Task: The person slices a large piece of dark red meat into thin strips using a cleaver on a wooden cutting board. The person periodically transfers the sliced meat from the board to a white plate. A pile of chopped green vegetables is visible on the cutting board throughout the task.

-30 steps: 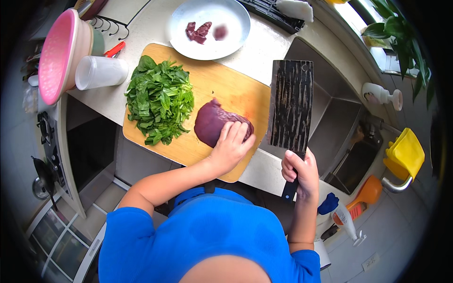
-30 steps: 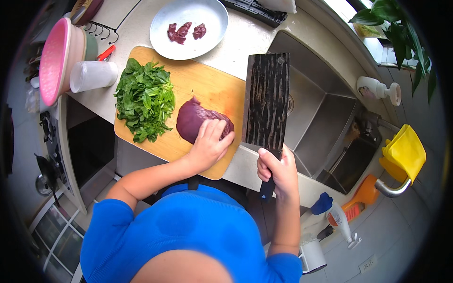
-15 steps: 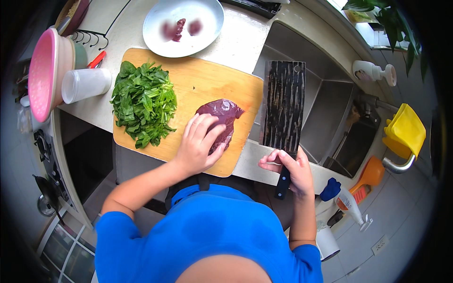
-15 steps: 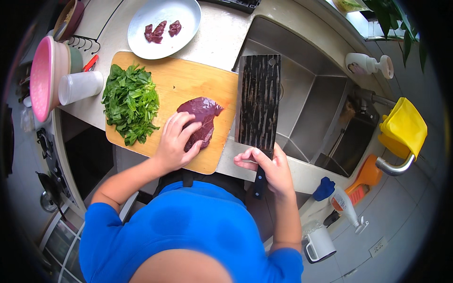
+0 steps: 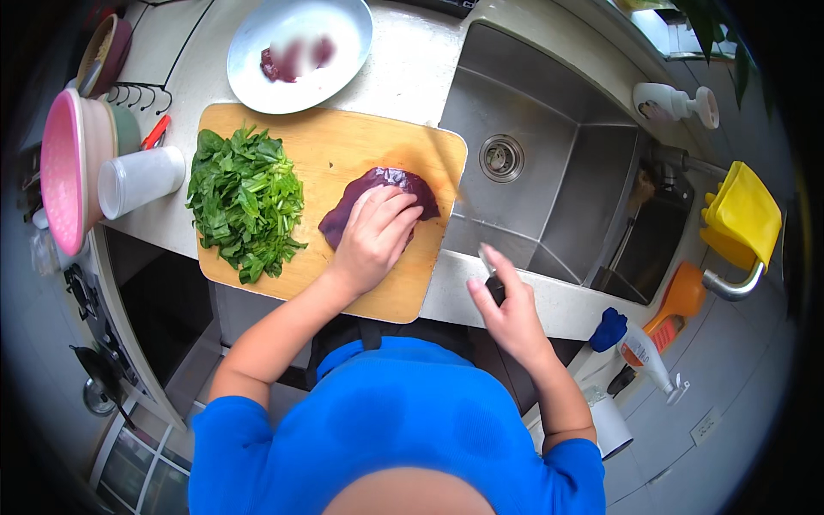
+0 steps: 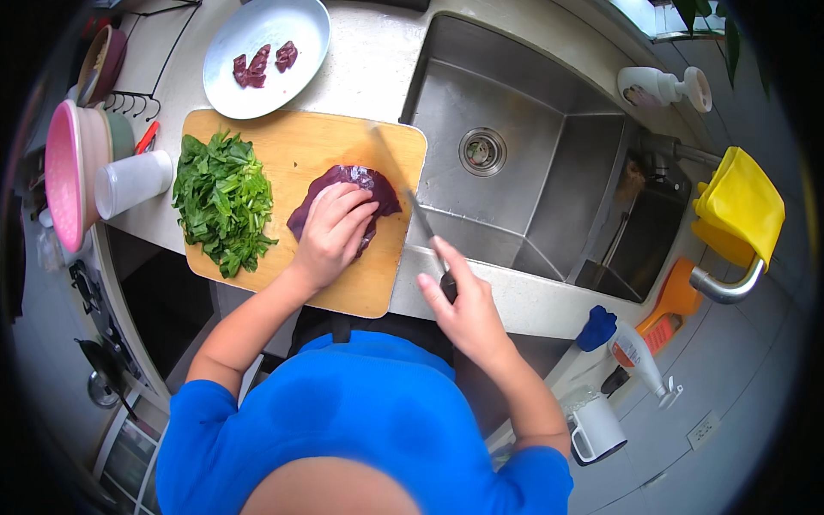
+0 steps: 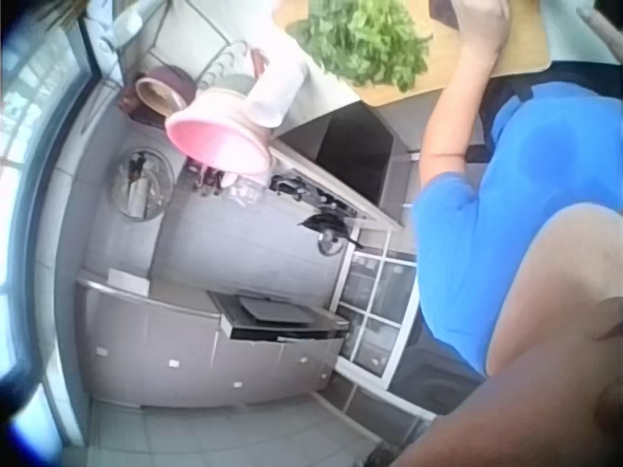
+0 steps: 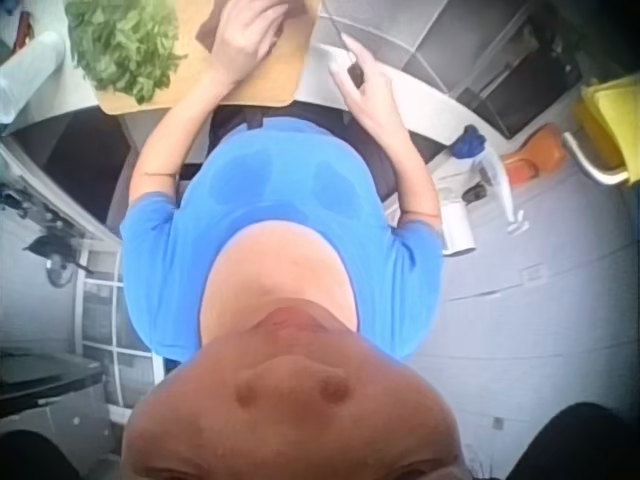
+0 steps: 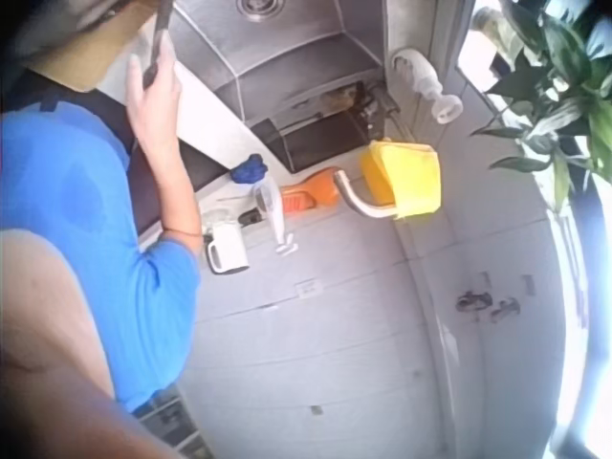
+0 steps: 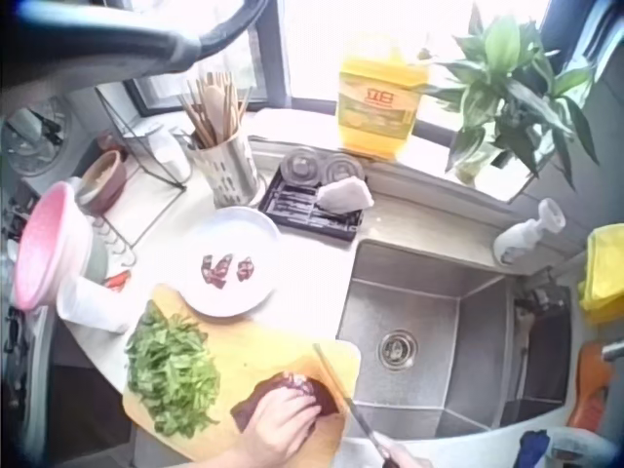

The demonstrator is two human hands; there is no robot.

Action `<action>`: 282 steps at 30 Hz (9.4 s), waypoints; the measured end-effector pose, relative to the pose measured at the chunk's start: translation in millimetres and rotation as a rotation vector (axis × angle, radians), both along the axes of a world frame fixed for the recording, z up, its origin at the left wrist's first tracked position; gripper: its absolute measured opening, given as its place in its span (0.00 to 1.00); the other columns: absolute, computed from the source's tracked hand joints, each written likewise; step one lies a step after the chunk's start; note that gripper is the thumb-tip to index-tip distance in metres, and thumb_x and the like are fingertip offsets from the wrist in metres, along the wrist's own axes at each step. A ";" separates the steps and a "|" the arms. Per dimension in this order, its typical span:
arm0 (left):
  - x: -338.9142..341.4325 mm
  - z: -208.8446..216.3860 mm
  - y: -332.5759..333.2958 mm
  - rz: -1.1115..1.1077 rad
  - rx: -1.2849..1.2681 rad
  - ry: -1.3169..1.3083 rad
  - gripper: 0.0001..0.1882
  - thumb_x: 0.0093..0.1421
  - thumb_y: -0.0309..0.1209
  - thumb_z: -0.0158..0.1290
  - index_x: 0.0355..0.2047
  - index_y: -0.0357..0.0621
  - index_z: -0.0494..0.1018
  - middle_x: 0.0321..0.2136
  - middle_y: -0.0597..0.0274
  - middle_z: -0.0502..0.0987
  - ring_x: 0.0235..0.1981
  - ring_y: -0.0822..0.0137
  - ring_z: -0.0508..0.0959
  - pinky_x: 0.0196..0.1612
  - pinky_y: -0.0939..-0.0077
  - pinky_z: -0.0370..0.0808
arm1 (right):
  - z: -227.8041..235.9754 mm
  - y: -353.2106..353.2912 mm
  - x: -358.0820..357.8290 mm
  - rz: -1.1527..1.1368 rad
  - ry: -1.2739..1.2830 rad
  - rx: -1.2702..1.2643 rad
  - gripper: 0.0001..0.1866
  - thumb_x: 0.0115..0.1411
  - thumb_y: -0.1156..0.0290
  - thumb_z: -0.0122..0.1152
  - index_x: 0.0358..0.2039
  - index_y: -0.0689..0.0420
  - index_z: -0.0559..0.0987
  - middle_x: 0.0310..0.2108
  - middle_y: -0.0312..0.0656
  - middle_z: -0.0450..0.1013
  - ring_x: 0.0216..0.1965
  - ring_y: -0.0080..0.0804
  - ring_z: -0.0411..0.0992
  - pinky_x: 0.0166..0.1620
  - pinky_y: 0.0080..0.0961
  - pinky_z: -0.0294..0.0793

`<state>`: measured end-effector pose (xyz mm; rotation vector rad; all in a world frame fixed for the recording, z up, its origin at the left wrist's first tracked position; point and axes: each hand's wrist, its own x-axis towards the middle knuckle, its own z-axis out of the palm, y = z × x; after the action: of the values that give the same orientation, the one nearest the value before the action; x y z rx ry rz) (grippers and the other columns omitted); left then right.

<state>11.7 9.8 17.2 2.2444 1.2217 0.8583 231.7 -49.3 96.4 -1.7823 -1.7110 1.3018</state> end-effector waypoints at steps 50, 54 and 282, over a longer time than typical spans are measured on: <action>-5.8 -26.0 -0.1 0.217 -0.138 0.002 0.16 0.47 0.18 0.55 0.39 0.30 0.76 0.41 0.44 0.76 0.45 0.43 0.74 0.50 0.56 0.72 | -37.6 57.7 -69.0 0.156 -0.076 0.044 0.23 0.63 0.59 0.56 0.54 0.58 0.69 0.24 0.53 0.76 0.26 0.54 0.76 0.30 0.46 0.76; -9.3 -18.3 5.0 0.264 -0.093 0.078 0.14 0.48 0.17 0.55 0.38 0.29 0.76 0.38 0.47 0.77 0.44 0.45 0.76 0.50 0.57 0.73 | -25.1 29.4 -34.1 0.129 -0.029 -0.111 0.24 0.65 0.58 0.53 0.56 0.61 0.69 0.34 0.56 0.77 0.36 0.56 0.77 0.40 0.43 0.78; -16.1 -22.4 9.0 0.269 -0.009 -0.010 0.10 0.48 0.18 0.54 0.34 0.33 0.76 0.36 0.52 0.77 0.37 0.53 0.77 0.42 0.65 0.75 | 10.4 32.1 -16.7 0.108 0.026 -0.465 0.24 0.72 0.58 0.40 0.58 0.63 0.69 0.30 0.49 0.78 0.32 0.39 0.77 0.42 0.32 0.74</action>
<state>-4.4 18.8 -5.2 2.0954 1.5439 0.9578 215.0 -17.1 106.8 -1.9149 -1.6005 1.8847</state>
